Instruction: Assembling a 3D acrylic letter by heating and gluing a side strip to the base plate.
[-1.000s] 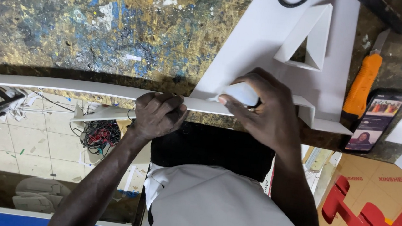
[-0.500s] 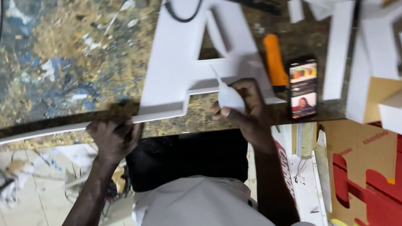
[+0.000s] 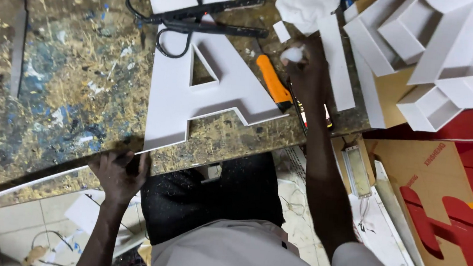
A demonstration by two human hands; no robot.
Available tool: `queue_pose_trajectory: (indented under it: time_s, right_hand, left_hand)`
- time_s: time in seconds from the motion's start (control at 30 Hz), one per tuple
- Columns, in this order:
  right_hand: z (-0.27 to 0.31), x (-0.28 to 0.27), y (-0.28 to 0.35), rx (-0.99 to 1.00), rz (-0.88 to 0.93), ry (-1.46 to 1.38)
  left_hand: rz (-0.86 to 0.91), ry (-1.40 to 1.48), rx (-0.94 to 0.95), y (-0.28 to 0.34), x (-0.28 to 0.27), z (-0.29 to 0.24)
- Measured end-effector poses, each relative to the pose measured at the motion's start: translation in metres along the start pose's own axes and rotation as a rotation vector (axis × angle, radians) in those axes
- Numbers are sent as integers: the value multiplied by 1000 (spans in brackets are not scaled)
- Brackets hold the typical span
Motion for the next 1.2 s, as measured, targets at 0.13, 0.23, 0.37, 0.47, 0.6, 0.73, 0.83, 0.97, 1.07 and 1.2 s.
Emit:
queue_pose_trajectory:
  time_s: [0.13,0.23,0.37,0.47,0.6,0.73,0.83,0.97,1.07,1.2]
  right_hand:
    - [-27,-2,-2,-90,38,122]
    - [-11,-12,22,-15,86,234]
    - [-14,-47,68,37,9,314]
    - [-26,-54,90,62,12,384]
    - [-14,-47,100,230,54,426]
    - [-44,-52,95,284,115,506]
    - [-50,-58,96,292,125,450]
    - [-41,-61,92,214,104,406]
    - [-30,-63,92,224,114,407]
    - [-30,-60,87,350,163,448]
  left_hand:
    - [47,12,-38,-9,-3,-3]
    - [78,21,-49,-14,-9,-7]
    - [-14,-24,39,-27,-28,-24]
    - [-19,-16,21,-23,-22,-19]
    - [-17,-30,26,-28,-30,-27]
    - [13,-8,-18,-31,-38,-29]
    - [-149,70,66,-27,-43,-29]
    - [-245,135,127,-28,-60,-37]
    - [-253,142,133,-27,-59,-39]
    - [-239,160,126,-26,-56,-36]
Point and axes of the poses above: each hand's wrist, its own y-axis away from the middle knuckle, its own x-axis out of the palm, z = x × y, the point moved 10 cm from there along -y, towards the middle knuckle, and after that the axes turned 7 degrees about -y, right-handed, at the moved point
